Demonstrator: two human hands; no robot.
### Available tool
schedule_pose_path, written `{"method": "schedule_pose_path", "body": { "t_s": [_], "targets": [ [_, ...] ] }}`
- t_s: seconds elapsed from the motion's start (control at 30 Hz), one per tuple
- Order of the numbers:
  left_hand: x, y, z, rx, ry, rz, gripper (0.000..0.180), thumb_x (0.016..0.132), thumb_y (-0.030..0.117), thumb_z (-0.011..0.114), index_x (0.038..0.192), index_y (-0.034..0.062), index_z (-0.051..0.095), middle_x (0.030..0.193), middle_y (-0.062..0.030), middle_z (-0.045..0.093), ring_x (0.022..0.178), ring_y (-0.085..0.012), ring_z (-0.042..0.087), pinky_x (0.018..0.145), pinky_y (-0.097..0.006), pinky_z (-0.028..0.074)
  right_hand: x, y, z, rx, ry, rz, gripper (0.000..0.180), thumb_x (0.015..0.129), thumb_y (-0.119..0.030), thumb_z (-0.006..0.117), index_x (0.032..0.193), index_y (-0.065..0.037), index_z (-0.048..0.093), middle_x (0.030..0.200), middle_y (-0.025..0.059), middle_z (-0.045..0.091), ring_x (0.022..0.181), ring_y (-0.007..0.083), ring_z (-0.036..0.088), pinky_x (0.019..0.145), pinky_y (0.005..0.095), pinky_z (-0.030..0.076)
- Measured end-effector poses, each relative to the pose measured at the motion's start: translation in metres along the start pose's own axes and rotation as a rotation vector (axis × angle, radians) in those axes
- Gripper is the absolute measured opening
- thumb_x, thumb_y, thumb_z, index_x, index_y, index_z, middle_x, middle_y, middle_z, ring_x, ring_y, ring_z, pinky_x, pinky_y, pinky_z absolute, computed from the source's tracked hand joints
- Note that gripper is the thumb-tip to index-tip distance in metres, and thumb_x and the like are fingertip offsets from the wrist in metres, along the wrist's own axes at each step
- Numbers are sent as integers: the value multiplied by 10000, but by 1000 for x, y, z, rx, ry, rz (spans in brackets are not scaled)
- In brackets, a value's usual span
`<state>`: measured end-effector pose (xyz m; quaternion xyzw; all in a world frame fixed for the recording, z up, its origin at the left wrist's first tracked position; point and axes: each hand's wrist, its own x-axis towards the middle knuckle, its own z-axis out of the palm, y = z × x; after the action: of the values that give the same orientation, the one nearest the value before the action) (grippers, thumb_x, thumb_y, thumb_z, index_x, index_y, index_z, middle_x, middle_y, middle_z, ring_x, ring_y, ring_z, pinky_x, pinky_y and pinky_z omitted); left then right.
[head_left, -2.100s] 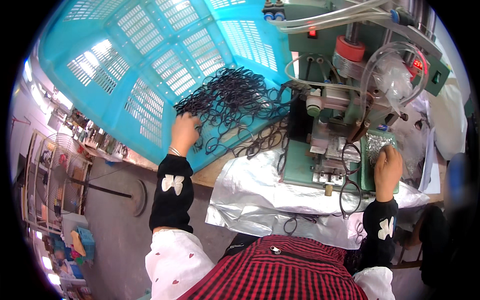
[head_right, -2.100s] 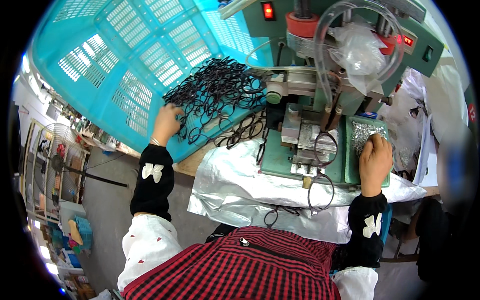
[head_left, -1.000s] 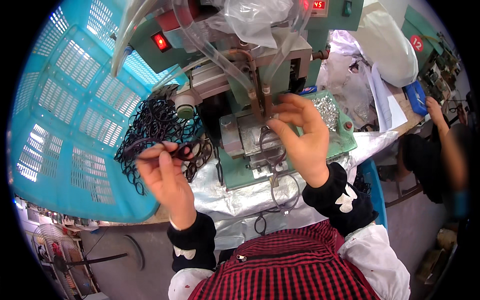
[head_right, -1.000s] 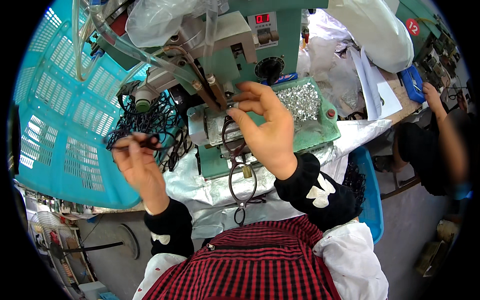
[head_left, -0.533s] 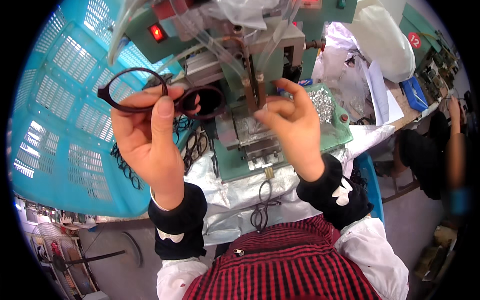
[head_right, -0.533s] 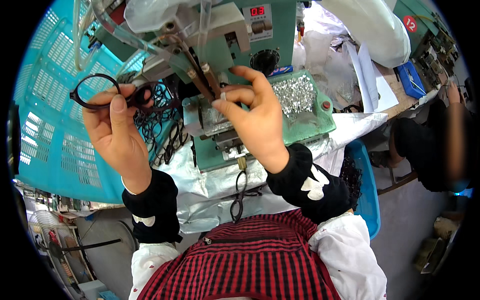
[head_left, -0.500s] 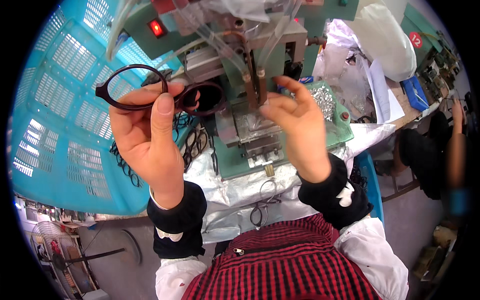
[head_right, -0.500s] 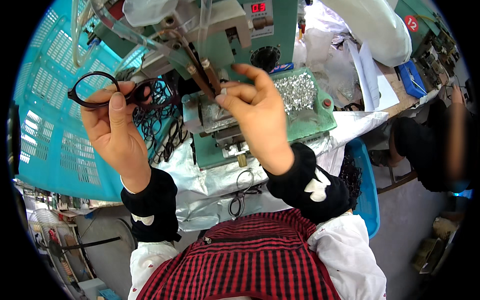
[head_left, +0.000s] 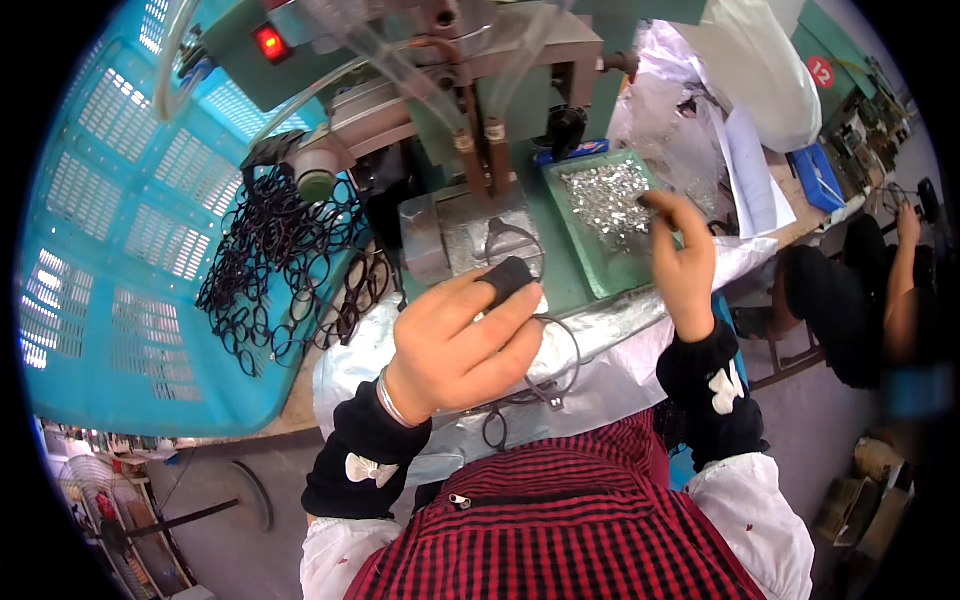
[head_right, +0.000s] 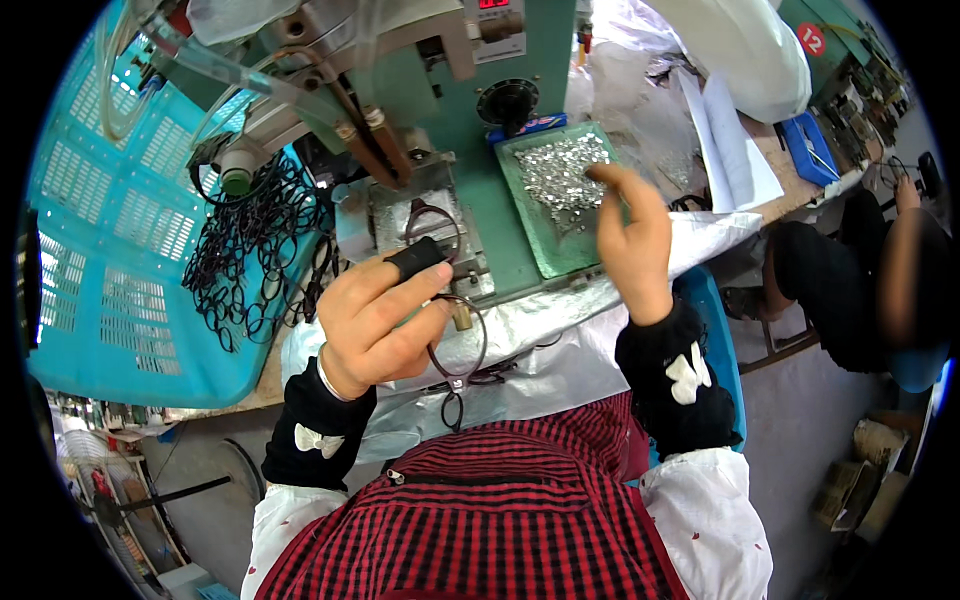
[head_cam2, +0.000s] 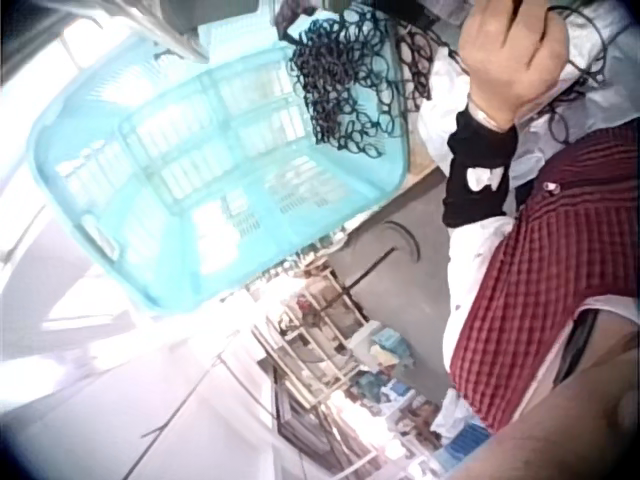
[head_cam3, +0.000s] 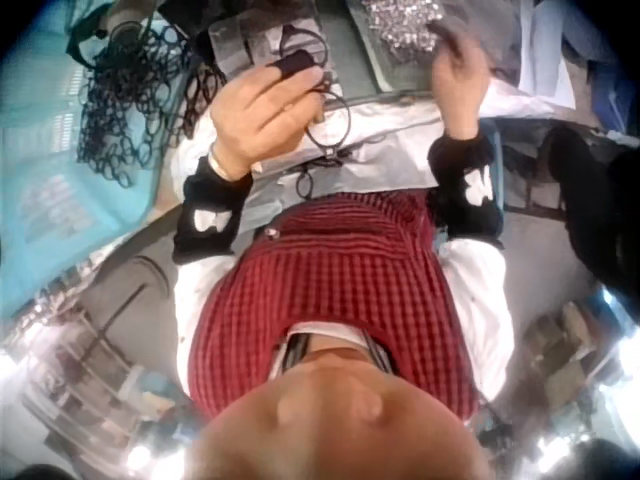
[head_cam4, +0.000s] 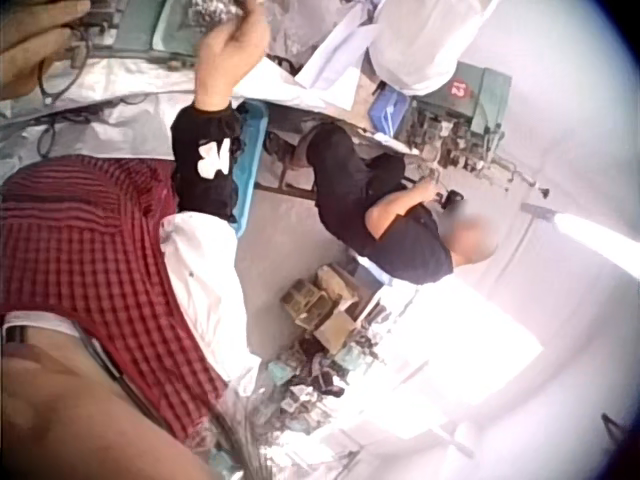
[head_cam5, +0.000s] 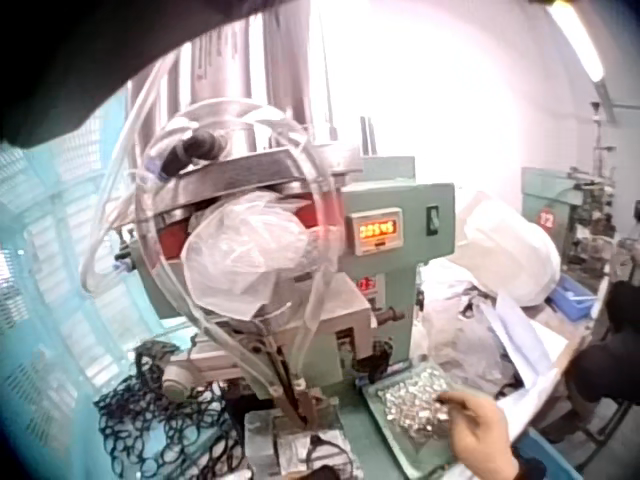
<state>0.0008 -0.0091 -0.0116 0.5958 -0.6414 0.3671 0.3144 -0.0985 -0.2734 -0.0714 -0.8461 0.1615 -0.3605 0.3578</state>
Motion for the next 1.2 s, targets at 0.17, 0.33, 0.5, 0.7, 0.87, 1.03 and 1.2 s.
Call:
{"method": "schedule_pose_path", "body": {
  "t_s": [0.17, 0.33, 0.5, 0.7, 0.87, 1.03, 1.2],
  "targets": [
    [-4, 3, -2, 1, -13, -44, 186, 688, 87, 708, 871, 101, 676, 1026, -71, 730, 789, -247, 657, 688, -368, 588, -9, 5, -10, -30, -100, -50, 205, 788, 45, 603, 965, -16, 686, 944, 134, 690, 898, 320, 656, 819, 378, 509],
    [-9, 5, 5, -82, 14, -83, 213, 711, 92, 738, 914, 92, 674, 1093, -92, 728, 764, -276, 650, 665, -388, 567, -22, 3, -2, -301, -157, -77, 99, 760, -47, 730, 854, -32, 702, 880, 132, 636, 916, 350, 615, 825, 426, 485],
    [-19, 43, -8, -160, 64, -399, 258, 774, 143, 711, 1030, 113, 701, 1258, -79, 672, 864, -256, 622, 1031, -513, 486, -24, 6, 7, -321, -106, -234, 71, 759, -3, 677, 828, -6, 658, 872, 145, 633, 883, 362, 601, 816, 420, 479],
    [-65, 59, -111, 561, 500, -868, 126, 808, 19, 715, 913, 86, 696, 830, -52, 662, 864, -249, 598, 920, -423, 427, -32, 13, 8, 49, 26, 100, 75, 922, 5, 636, 984, 16, 678, 907, 55, 686, 883, 131, 622, 872, 338, 499],
    [-91, -10, -176, 945, -11, -822, 108, 793, 49, 777, 881, 77, 721, 974, -84, 634, 979, -274, 570, 901, -378, 445, -24, 5, 17, 27, -20, 16, 148, 889, -8, 680, 1033, 13, 711, 963, 96, 721, 911, 185, 669, 882, 292, 494],
    [-152, -54, -126, 918, -407, -923, 158, 692, 61, 790, 812, 149, 736, 1026, -78, 616, 1050, -314, 532, 948, -468, 399, -20, -6, 27, 29, -31, 69, 133, 867, -10, 702, 996, 10, 721, 958, 112, 720, 894, 202, 678, 869, 295, 497],
    [-178, -67, -117, 862, -164, -918, 119, 759, 69, 746, 863, 119, 715, 1076, -83, 628, 1056, -324, 554, 962, -475, 424, -43, 14, -10, -203, 130, -105, 155, 826, 49, 697, 970, -6, 715, 950, 112, 699, 908, 255, 655, 862, 346, 491]
  ]
}}
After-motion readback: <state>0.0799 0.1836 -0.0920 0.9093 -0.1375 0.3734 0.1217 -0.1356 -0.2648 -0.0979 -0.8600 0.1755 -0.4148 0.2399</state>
